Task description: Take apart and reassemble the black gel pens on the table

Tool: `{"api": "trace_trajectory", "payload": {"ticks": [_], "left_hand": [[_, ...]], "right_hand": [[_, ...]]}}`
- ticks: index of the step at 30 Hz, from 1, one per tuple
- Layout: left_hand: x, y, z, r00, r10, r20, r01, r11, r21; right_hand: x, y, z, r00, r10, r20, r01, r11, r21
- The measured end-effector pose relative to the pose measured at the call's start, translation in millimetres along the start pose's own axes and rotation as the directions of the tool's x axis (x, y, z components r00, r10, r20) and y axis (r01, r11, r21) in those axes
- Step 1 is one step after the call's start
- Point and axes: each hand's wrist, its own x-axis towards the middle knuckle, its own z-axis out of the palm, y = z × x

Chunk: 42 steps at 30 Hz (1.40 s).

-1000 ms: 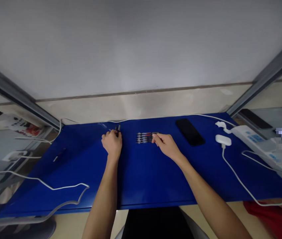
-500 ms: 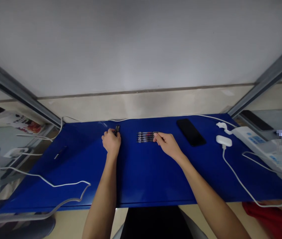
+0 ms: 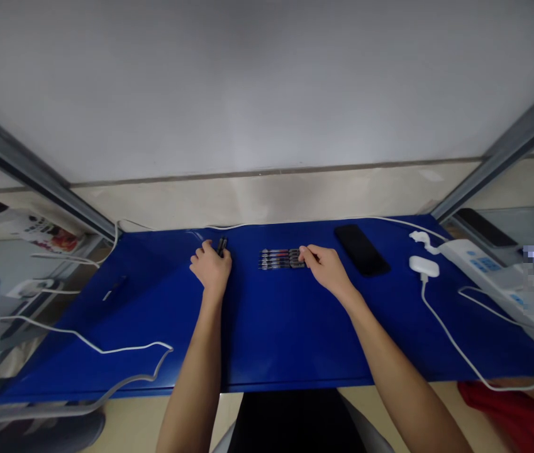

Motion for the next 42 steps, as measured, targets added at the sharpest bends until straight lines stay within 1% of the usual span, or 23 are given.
{"api": "trace_trajectory", "payload": {"ticks": [2, 4, 7, 9, 11, 13, 15, 16, 18, 24, 26, 29, 32, 36, 42], "left_hand": [[-5, 6, -0.9, 0.997, 0.026, -0.077, -0.024, 0.999, 0.035], [-11, 13, -2.6, 0.989, 0.081, -0.120, -0.077, 0.996, 0.041], [-21, 25, -5.6, 0.975, 0.189, -0.116, -0.190, 0.982, 0.001], [-27, 32, -7.1, 0.955, 0.279, -0.102, -0.285, 0.957, -0.053], [-34, 37, -7.9, 0.914, 0.397, -0.085, -0.405, 0.906, -0.126], [-40, 42, -8.3, 0.855, 0.514, -0.072, -0.517, 0.833, -0.199], [-45, 45, -8.5, 0.794, 0.605, -0.060, -0.597, 0.758, -0.264], [-47, 46, -8.6, 0.771, 0.635, -0.055, -0.621, 0.729, -0.289], [-51, 47, -8.5, 0.741, 0.669, -0.048, -0.646, 0.692, -0.323], [-53, 48, -10.8, 0.702, 0.711, -0.031, -0.677, 0.653, -0.339], [-54, 49, -13.1, 0.661, 0.750, -0.019, -0.702, 0.610, -0.368], [-56, 50, -16.2, 0.575, 0.818, 0.011, -0.739, 0.526, -0.422], [-58, 52, -16.2, 0.520, 0.854, 0.033, -0.763, 0.481, -0.431], [-60, 51, -11.4, 0.465, 0.883, 0.061, -0.789, 0.445, -0.424], [-61, 50, -5.0, 0.415, 0.902, 0.120, -0.811, 0.427, -0.399]], "right_hand": [[2, 3, -1, 0.999, -0.053, 0.002, 0.053, 0.996, -0.078], [2, 4, 0, 0.988, -0.147, 0.047, 0.152, 0.977, -0.152], [1, 4, 6, 0.956, -0.253, 0.151, 0.282, 0.934, -0.222], [1, 5, 9, 0.942, -0.271, 0.200, 0.314, 0.920, -0.235], [1, 7, 11, 0.941, -0.259, 0.217, 0.310, 0.918, -0.248], [1, 8, 10, 0.949, -0.235, 0.211, 0.288, 0.917, -0.275], [1, 10, 9, 0.955, -0.222, 0.197, 0.275, 0.913, -0.303], [1, 10, 8, 0.956, -0.220, 0.193, 0.273, 0.909, -0.315], [1, 11, 6, 0.956, -0.221, 0.195, 0.277, 0.901, -0.335], [0, 12, 5, 0.948, -0.229, 0.222, 0.299, 0.881, -0.367], [0, 12, 5, 0.943, -0.241, 0.231, 0.313, 0.877, -0.365], [0, 14, 5, 0.937, -0.253, 0.241, 0.331, 0.865, -0.377], [0, 15, 5, 0.936, -0.250, 0.247, 0.333, 0.855, -0.397], [0, 15, 4, 0.933, -0.250, 0.258, 0.338, 0.856, -0.392], [0, 14, 3, 0.930, -0.247, 0.272, 0.338, 0.864, -0.373]]}}
